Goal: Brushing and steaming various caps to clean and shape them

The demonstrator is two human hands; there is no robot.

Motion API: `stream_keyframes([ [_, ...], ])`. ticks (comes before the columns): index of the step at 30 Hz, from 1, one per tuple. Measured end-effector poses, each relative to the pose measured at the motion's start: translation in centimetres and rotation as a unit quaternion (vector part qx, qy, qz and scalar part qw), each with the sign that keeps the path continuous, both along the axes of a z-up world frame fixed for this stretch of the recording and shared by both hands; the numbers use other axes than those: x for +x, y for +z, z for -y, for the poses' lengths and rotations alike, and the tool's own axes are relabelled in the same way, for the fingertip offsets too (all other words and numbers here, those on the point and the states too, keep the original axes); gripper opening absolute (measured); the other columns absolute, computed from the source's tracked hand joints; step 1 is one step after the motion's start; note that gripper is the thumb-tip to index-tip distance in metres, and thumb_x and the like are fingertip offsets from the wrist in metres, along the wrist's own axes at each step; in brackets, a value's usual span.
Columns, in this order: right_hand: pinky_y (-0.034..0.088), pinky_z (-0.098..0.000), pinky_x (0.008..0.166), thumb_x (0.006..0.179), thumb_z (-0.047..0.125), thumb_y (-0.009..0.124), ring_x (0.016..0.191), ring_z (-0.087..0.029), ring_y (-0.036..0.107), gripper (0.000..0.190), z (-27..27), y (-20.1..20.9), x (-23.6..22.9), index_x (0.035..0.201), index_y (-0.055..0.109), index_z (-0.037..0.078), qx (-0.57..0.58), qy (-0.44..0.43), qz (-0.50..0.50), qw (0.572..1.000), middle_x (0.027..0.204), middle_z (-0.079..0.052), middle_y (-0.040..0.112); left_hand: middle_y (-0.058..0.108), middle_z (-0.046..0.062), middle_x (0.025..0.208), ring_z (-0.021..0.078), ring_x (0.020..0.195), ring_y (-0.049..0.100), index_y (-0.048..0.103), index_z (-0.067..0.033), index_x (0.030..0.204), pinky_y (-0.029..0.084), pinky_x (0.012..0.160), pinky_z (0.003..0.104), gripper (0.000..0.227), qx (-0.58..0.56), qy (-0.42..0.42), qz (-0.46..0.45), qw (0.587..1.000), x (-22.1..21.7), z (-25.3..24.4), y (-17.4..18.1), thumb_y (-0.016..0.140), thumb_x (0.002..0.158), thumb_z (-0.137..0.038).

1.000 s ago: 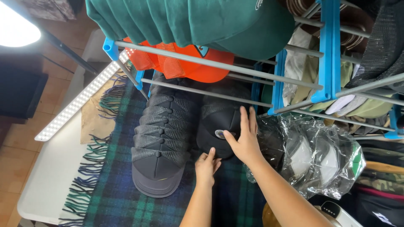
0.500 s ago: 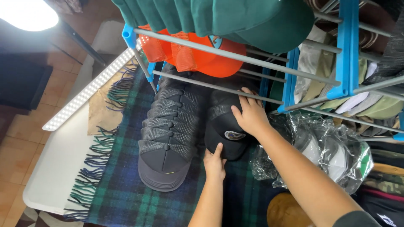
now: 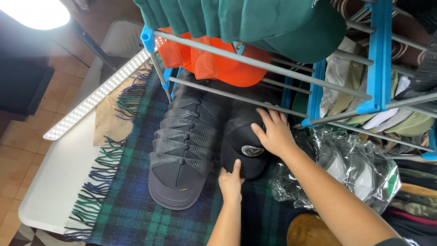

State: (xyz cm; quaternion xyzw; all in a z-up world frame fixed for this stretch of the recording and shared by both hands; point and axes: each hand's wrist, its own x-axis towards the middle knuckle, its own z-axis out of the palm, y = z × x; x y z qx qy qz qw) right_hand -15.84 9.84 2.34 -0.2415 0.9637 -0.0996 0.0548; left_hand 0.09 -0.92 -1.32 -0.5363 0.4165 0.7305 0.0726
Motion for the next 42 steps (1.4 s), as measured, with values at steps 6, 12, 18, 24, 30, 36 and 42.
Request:
stream_keyframes([
  [6,0.024,-0.0543,0.123,0.104,0.031,0.049,0.151,-0.038,0.021,0.056,0.0,-3.6,-6.9,0.154,0.039,0.008,-0.173,-0.121,0.045,0.976,0.163,-0.013,0.03,0.06,0.0,0.074,0.0115,0.07,0.061,0.07,-0.0031,0.115,0.059,0.068,0.028,0.051,-0.015,-0.016,0.003,1.0,1.9,-0.7,-2.8,0.084,0.079,-0.036],
  [12,0.032,-0.053,0.113,0.096,0.053,0.049,0.134,-0.039,0.047,0.052,0.7,-5.1,-11.1,0.13,0.065,0.016,-0.168,-0.186,0.094,0.963,0.14,-0.012,0.057,0.08,0.005,0.109,0.0162,0.104,0.075,0.068,-0.0048,0.124,0.063,0.09,0.031,0.052,0.044,-0.007,-0.032,0.999,1.4,-0.2,-1.0,0.083,0.079,-0.023],
  [18,0.042,-0.0467,0.108,0.094,0.039,0.059,0.126,-0.035,0.055,0.042,1.4,-3.5,-10.9,0.126,0.066,0.012,-0.219,-0.199,0.124,0.947,0.131,-0.015,0.058,0.065,0.0,0.089,0.0167,0.092,0.07,0.067,-0.0124,0.128,0.064,0.078,0.034,0.052,0.092,0.062,-0.031,0.993,0.6,-1.0,-4.1,0.084,0.079,-0.022],
  [24,0.033,-0.0591,0.113,0.096,0.034,0.061,0.129,-0.045,0.046,0.053,0.0,-4.6,-10.6,0.14,0.059,0.005,-0.216,-0.091,-0.055,0.971,0.138,-0.02,0.059,0.075,0.006,0.119,0.0211,0.106,0.072,0.062,-0.0136,0.135,0.061,0.082,0.033,0.055,0.118,0.102,-0.049,0.987,-1.6,-1.5,-3.5,0.079,0.084,-0.019],
  [30,0.029,-0.055,0.113,0.1,0.04,0.057,0.126,-0.043,0.051,0.052,-1.3,-7.2,-11.7,0.132,0.066,0.001,-0.233,-0.054,-0.112,0.964,0.125,-0.02,0.066,0.073,0.01,0.116,0.0253,0.106,0.072,0.06,-0.0097,0.137,0.063,0.084,0.036,0.054,0.145,0.125,-0.067,0.979,-2.4,-1.2,-3.0,0.077,0.086,-0.012],
  [36,0.049,-0.0464,0.101,0.098,0.033,0.061,0.117,-0.034,0.065,0.037,1.5,-1.7,-11.8,0.121,0.074,0.007,-0.229,-0.084,0.072,0.967,0.116,-0.012,0.074,0.057,0.004,0.069,0.0186,0.073,0.073,0.071,-0.0045,0.097,0.063,0.066,0.031,0.025,0.092,0.023,-0.005,0.995,-0.9,-1.0,-5.5,0.082,0.088,-0.025],
  [42,0.046,-0.0468,0.109,0.099,0.049,0.055,0.127,-0.032,0.061,0.055,0.2,-1.9,-10.0,0.132,0.068,0.008,-0.316,-0.122,0.05,0.94,0.129,-0.012,0.07,0.067,0.004,0.076,0.0182,0.08,0.078,0.069,-0.0053,0.095,0.065,0.071,0.028,0.024,0.105,-0.022,-0.019,0.994,-1.2,0.0,-4.3,0.081,0.09,-0.025],
])
